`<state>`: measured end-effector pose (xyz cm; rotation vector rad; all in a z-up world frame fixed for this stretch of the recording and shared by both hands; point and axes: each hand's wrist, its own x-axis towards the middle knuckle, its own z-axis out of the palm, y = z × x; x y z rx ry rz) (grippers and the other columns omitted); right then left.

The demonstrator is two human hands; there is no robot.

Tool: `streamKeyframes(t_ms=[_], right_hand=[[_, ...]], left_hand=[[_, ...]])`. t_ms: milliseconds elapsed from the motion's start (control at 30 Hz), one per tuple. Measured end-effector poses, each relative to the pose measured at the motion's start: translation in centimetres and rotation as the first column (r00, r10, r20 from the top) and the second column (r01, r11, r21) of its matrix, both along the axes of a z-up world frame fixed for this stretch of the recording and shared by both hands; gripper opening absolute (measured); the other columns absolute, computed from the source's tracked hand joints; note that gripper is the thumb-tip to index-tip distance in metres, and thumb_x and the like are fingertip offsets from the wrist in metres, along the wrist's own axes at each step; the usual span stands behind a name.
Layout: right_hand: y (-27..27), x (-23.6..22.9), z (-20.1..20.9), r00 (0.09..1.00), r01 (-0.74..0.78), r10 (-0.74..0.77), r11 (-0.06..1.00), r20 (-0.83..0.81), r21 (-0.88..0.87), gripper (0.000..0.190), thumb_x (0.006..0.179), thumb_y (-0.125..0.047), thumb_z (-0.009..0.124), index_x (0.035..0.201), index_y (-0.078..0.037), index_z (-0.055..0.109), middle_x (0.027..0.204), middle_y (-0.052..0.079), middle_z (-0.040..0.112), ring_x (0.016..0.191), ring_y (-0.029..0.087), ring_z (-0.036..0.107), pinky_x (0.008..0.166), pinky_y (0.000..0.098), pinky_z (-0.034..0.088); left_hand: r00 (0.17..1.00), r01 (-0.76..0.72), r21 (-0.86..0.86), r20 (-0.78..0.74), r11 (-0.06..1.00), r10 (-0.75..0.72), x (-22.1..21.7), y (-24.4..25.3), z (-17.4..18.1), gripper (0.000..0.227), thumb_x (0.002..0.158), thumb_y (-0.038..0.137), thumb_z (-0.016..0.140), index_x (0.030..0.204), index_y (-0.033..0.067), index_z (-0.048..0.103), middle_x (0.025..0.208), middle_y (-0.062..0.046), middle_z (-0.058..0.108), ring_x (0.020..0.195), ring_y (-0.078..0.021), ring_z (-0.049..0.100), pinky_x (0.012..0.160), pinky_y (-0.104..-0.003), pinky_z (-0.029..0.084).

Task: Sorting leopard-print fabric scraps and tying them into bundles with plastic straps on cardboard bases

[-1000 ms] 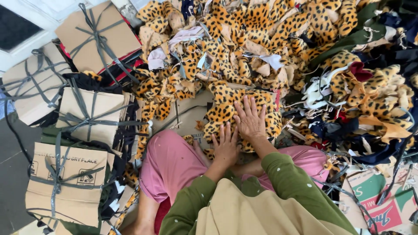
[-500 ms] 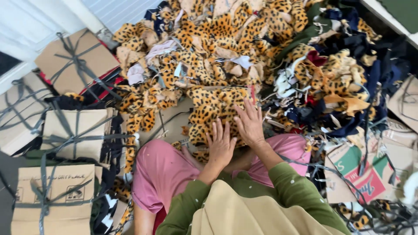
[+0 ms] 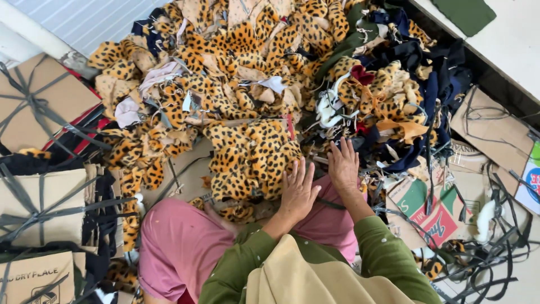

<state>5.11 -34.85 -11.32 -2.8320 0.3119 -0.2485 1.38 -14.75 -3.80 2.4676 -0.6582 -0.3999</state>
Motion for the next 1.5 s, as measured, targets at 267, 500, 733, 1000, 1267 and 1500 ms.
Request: streamKeyframes(t_ms=[267, 500, 733, 1000, 1267, 1500], right_hand=[[2.2, 5.2, 1.2, 0.989, -0.094, 0.095, 0.995, -0.116, 0.013, 0.046, 0.107, -0.034, 0.051, 0.152, -0.022, 0.051, 0.167, 0.008, 0.030, 0.156, 0.031, 0.021, 0.122, 0.0620, 0.021], [-1.6, 7.9, 1.0, 0.974, 0.058, -0.056, 0.998, -0.221, 0.003, 0.055, 0.101, -0.033, 0.054, 0.155, -0.025, 0.045, 0.169, 0.008, 0.024, 0.156, 0.030, 0.019, 0.115, 0.0665, 0.031], [-6.8, 2.7, 0.8, 0.953, 0.169, -0.163, 0.986, 0.256, 0.001, 0.042, 0.094, -0.009, 0.066, 0.136, -0.012, 0.070, 0.141, 0.014, 0.056, 0.130, 0.034, 0.055, 0.106, 0.0436, 0.050], [-10.3, 1.2, 2.3, 0.907, 0.304, -0.237, 0.941, 0.348, -0.151, 0.048, 0.084, -0.020, 0.079, 0.131, -0.025, 0.071, 0.132, 0.011, 0.059, 0.119, 0.034, 0.059, 0.085, 0.0477, 0.056], [-10.6, 5.2, 2.8, 0.943, 0.330, -0.329, 0.916, 0.046, -0.227, 0.076, 0.077, -0.039, 0.083, 0.145, -0.039, 0.049, 0.156, 0.008, 0.035, 0.144, 0.032, 0.032, 0.091, 0.0671, 0.045], [-12.9, 6.2, 0.0, 0.955, 0.281, -0.268, 0.953, 0.125, -0.109, 0.029, 0.090, -0.027, 0.072, 0.118, -0.027, 0.066, 0.157, 0.006, 0.040, 0.146, 0.031, 0.034, 0.087, 0.0622, 0.044]], left_hand=[[0.995, -0.094, -0.062, -0.033, 0.994, 0.092, 1.5, 2.1, -0.6, 0.068, 0.110, 0.043, 0.032, 0.165, 0.0139, 0.006, 0.170, -0.017, -0.008, 0.156, -0.0353, -0.005, 0.121, -0.059, 0.005], [0.993, -0.109, -0.084, -0.059, 0.991, 0.104, 1.4, 3.4, -2.4, 0.068, 0.110, 0.041, 0.034, 0.165, 0.0121, 0.004, 0.170, -0.017, -0.006, 0.156, -0.0354, -0.003, 0.123, -0.054, 0.004], [0.998, -0.062, -0.072, -0.029, 0.996, 0.060, 1.6, 0.3, -1.7, 0.067, 0.109, 0.040, 0.035, 0.164, 0.0088, 0.010, 0.170, -0.019, -0.001, 0.156, -0.0369, 0.001, 0.122, -0.058, 0.007], [0.991, 0.072, -0.194, -0.096, 0.978, -0.092, 5.4, -9.4, -1.8, 0.065, 0.109, 0.035, 0.036, 0.163, 0.0074, 0.014, 0.170, -0.020, -0.005, 0.157, -0.0371, -0.003, 0.120, -0.062, 0.008], [0.988, 0.068, -0.088, -0.133, 0.994, -0.079, 10.0, -15.3, -2.4, 0.064, 0.108, 0.023, 0.039, 0.163, 0.0059, 0.013, 0.169, -0.022, -0.003, 0.156, -0.0372, -0.005, 0.120, -0.061, 0.006], [0.977, -0.008, -0.067, -0.214, 0.998, -0.007, 11.9, -16.0, -4.8, 0.063, 0.106, 0.020, 0.043, 0.162, 0.0059, 0.017, 0.169, -0.023, -0.006, 0.156, -0.0393, -0.006, 0.120, -0.063, 0.011]])
